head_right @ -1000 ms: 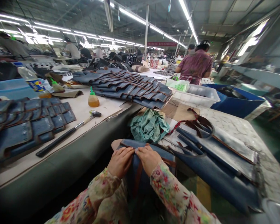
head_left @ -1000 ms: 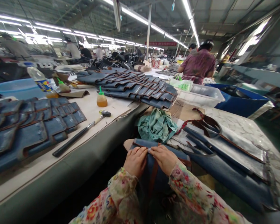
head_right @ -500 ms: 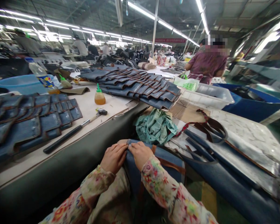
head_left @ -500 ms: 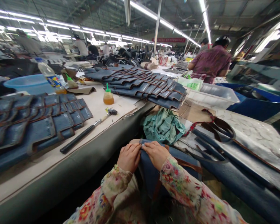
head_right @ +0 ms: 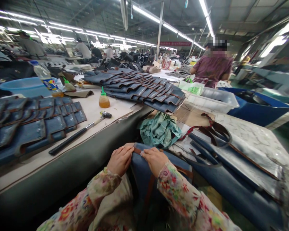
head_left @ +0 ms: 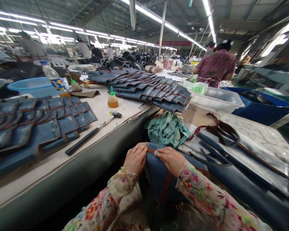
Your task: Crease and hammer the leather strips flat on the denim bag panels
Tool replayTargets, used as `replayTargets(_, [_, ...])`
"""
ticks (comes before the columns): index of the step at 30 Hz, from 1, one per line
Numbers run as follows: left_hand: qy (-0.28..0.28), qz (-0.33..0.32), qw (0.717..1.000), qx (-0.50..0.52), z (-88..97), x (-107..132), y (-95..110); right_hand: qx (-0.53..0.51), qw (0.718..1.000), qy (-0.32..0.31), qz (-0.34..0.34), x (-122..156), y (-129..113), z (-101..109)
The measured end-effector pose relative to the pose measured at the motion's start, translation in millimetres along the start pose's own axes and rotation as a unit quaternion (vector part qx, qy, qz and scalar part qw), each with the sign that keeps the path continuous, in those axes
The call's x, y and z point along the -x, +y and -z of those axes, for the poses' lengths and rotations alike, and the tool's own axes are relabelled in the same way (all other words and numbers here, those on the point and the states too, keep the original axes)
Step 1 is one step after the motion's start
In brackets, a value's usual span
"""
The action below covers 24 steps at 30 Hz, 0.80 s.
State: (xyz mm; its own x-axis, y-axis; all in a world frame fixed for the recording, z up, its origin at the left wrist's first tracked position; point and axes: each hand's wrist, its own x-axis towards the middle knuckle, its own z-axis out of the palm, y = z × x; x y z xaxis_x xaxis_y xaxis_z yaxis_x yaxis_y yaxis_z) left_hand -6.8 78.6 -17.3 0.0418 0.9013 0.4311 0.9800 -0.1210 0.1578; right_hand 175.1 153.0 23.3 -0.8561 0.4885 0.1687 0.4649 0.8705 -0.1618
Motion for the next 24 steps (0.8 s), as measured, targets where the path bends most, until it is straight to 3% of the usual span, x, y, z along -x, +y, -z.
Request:
replayTargets(3, [0.003,-0.034,0.999,0.017,-0.9,-5,6,0.012,1.0,-0.012,0.005,24,10,9])
replayTargets(7, [-0.006,-0.084,0.994,0.071,-8.2,-11,31,0.028,1.0,-0.008,0.001,51,16,14])
replayTargets(12, [-0.02,-0.128,0.984,0.124,-20.2,-9,63,0.025,0.997,0.068,-0.039,77,11,4])
replayTargets(17, [-0.028,-0.14,0.979,0.145,-18.3,-12,74,-0.004,0.985,0.141,-0.096,111,19,-5])
replayTargets(20, [-0.041,-0.15,0.975,0.159,-15.9,-18,78,-0.011,0.985,0.127,-0.114,119,22,-1])
replayTargets(24, [-0.054,-0.158,0.973,0.16,-19.0,-23,85,0.002,0.989,0.085,-0.121,109,19,9])
